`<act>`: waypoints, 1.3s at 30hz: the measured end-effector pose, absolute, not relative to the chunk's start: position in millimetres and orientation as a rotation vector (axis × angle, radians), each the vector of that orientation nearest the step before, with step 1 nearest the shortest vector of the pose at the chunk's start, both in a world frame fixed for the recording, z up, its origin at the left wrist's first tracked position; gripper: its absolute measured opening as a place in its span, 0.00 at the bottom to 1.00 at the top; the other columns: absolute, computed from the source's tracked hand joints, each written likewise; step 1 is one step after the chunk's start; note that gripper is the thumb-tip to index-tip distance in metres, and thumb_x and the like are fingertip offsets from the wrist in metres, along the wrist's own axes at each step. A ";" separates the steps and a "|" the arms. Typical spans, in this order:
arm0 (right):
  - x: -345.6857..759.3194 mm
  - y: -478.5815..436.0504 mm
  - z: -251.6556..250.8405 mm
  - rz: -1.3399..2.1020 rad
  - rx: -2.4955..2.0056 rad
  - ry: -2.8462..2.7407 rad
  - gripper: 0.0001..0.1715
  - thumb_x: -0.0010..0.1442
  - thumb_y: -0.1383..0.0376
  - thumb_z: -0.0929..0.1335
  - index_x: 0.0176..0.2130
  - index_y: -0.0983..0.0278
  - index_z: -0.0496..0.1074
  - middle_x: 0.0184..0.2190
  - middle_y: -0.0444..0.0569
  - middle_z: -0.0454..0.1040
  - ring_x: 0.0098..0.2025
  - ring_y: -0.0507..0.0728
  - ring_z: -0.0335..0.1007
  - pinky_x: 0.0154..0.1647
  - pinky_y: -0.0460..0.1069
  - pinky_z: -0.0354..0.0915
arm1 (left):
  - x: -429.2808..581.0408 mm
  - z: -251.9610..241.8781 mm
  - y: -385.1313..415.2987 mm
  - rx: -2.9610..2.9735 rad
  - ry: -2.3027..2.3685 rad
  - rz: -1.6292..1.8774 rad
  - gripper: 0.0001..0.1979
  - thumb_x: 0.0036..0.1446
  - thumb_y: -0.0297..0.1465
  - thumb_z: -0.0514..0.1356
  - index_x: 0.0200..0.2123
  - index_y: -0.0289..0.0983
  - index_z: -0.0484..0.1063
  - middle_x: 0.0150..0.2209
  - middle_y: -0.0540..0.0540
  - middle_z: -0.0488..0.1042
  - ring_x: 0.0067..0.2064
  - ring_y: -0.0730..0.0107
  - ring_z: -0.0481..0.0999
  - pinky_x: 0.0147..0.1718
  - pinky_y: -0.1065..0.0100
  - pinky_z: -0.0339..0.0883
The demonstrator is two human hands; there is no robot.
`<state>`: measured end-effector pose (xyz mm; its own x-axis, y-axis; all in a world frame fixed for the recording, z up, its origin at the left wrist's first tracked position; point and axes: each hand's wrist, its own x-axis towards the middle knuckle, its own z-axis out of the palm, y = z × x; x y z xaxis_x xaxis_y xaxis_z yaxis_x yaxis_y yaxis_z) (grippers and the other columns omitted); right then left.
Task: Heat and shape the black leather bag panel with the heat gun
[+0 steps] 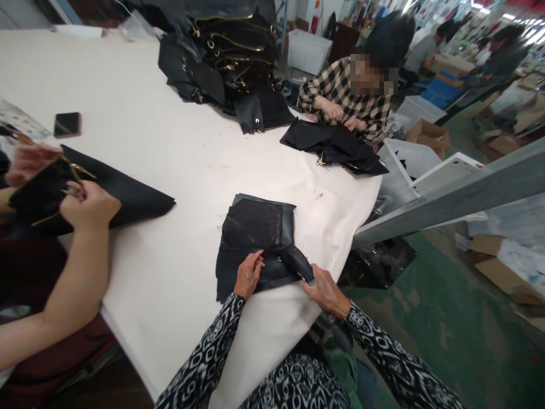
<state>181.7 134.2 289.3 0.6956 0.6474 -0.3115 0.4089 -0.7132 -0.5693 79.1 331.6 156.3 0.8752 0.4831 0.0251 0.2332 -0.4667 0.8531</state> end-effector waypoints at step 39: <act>197.5 109.3 333.9 1.009 -2.307 -0.969 0.04 0.50 0.69 0.65 0.30 0.65 0.62 0.26 0.42 0.64 0.28 0.51 0.59 0.26 0.44 0.54 | 50.4 161.8 312.9 2.708 0.006 0.695 0.12 0.62 0.22 0.47 0.44 0.35 0.67 0.44 0.38 0.71 0.38 0.66 0.75 0.37 0.69 0.70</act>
